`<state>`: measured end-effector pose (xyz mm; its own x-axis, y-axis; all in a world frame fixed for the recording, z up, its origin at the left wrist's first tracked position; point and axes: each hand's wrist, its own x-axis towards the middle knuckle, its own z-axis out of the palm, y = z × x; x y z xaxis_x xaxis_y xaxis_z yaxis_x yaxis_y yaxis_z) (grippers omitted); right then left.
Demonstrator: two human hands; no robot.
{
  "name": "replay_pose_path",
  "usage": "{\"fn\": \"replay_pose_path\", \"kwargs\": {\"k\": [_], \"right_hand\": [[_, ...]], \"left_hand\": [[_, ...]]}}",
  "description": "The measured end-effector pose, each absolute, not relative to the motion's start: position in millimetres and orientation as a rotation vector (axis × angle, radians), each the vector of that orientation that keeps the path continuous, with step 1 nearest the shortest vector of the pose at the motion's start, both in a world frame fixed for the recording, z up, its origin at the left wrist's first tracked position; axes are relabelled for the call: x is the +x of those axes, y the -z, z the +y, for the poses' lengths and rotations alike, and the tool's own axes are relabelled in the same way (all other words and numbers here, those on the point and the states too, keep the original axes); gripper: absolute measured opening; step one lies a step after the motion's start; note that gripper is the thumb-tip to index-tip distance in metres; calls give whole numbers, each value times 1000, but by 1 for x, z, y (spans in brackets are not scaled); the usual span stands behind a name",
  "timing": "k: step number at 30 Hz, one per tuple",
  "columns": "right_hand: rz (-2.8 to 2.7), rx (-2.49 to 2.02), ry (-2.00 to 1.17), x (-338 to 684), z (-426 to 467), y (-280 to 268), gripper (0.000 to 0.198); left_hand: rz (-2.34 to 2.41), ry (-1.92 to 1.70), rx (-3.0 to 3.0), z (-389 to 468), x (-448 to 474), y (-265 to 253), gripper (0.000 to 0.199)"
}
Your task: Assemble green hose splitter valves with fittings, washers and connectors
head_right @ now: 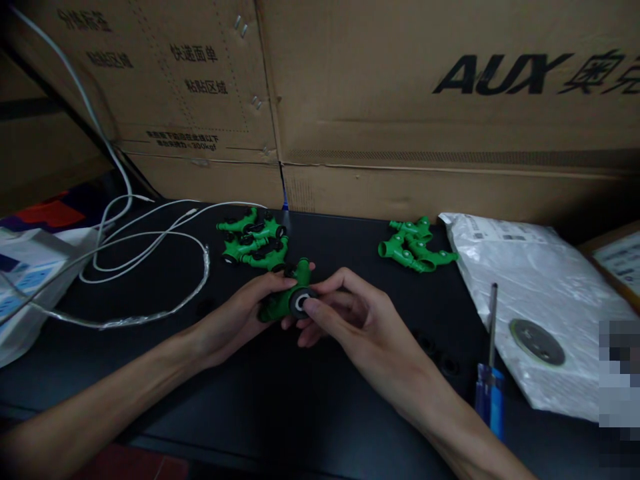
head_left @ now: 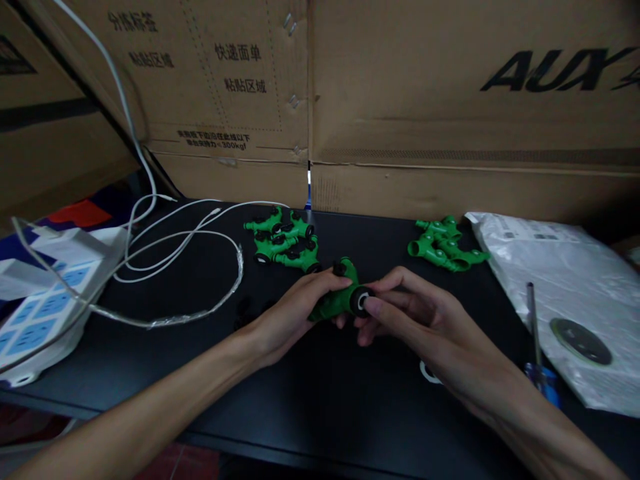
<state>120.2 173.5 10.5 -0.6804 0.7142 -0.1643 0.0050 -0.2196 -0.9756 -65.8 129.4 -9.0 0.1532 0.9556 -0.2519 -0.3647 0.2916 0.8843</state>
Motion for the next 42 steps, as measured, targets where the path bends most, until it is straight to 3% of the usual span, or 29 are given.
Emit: {"fn": "replay_pose_path", "kwargs": {"k": [32, 42], "right_hand": [[-1418, -872, -1981, 120, 169, -5, 28], [-1606, -780, -1808, 117, 167, -10, 25]], "left_hand": [[1027, -1105, 870, 131, -63, 9, 15], [976, -1100, 757, 131, -67, 4, 26]]}}
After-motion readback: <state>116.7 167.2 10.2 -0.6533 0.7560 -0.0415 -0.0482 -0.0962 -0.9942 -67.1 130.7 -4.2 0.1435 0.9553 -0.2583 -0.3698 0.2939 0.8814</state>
